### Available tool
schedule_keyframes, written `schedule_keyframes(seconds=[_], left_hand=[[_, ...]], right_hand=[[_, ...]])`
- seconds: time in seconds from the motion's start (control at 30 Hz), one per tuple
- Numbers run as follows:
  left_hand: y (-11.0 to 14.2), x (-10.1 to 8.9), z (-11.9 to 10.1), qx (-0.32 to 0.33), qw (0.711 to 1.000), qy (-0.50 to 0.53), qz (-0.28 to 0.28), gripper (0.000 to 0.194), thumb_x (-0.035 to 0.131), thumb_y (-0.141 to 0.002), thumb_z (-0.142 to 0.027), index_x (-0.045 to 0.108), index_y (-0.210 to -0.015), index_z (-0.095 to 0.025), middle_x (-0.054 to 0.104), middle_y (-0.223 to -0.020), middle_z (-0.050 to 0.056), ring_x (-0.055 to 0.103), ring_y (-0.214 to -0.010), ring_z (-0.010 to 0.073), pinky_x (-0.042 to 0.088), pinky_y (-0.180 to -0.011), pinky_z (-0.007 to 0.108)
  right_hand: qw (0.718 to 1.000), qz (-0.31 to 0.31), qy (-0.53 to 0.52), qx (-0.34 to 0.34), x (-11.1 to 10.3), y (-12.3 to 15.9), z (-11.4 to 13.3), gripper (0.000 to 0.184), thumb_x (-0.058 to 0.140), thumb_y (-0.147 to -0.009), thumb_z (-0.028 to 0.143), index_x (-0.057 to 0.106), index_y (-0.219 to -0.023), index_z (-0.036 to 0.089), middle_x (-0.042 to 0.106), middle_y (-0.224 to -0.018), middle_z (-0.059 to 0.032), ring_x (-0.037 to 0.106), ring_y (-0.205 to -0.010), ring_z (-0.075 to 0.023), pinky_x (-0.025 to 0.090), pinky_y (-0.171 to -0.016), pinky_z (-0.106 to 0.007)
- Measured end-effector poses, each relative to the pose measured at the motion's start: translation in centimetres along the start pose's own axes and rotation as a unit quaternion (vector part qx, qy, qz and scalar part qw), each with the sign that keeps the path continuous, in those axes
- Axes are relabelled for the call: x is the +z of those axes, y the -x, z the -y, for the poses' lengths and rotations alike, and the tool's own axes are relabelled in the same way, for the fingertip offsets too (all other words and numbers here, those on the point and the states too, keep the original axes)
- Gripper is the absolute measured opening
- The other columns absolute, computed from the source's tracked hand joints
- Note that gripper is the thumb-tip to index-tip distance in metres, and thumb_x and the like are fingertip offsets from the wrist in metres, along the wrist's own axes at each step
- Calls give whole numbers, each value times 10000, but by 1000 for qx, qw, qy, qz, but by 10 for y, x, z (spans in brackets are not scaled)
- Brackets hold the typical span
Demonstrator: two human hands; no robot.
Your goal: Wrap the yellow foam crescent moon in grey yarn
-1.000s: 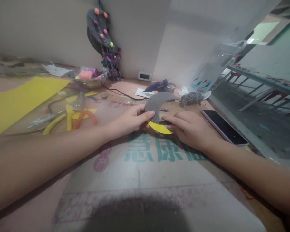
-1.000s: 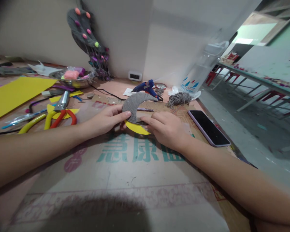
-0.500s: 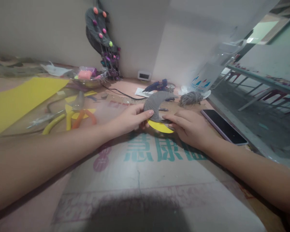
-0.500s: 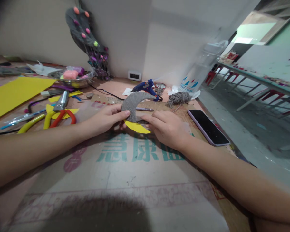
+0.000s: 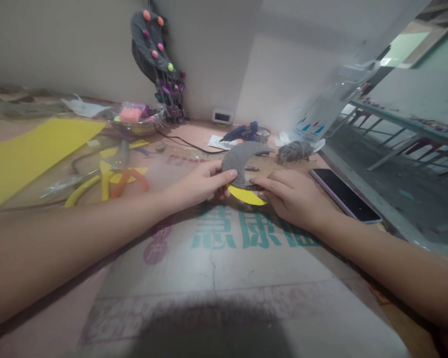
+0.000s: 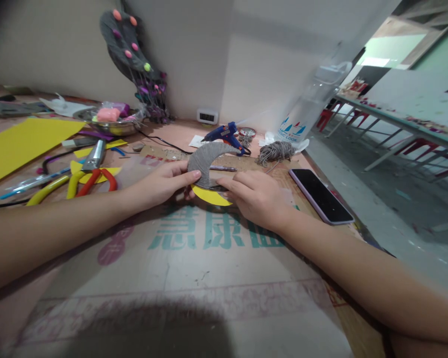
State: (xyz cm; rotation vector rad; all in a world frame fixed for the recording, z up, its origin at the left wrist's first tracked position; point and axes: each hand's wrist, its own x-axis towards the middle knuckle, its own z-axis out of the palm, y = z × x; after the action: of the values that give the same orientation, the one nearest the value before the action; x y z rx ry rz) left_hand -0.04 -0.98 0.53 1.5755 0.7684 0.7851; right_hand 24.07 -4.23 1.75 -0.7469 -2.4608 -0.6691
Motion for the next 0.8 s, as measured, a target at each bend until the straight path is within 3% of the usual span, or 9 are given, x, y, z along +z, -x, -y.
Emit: schedule_keyframes(seconds=[0.8], left_hand=[[0,0,1,-7,1000,-5,12,181,538,-959,-321,567,-885,-158,600,-612,-23,534,-477,65,370,-413,143]], right_hand=[[1000,1,-7,-25,1,1,-1,244,488,-990,198,700,-1082,120,634,-732,-52,516,-651,-174,365,-597,-297]])
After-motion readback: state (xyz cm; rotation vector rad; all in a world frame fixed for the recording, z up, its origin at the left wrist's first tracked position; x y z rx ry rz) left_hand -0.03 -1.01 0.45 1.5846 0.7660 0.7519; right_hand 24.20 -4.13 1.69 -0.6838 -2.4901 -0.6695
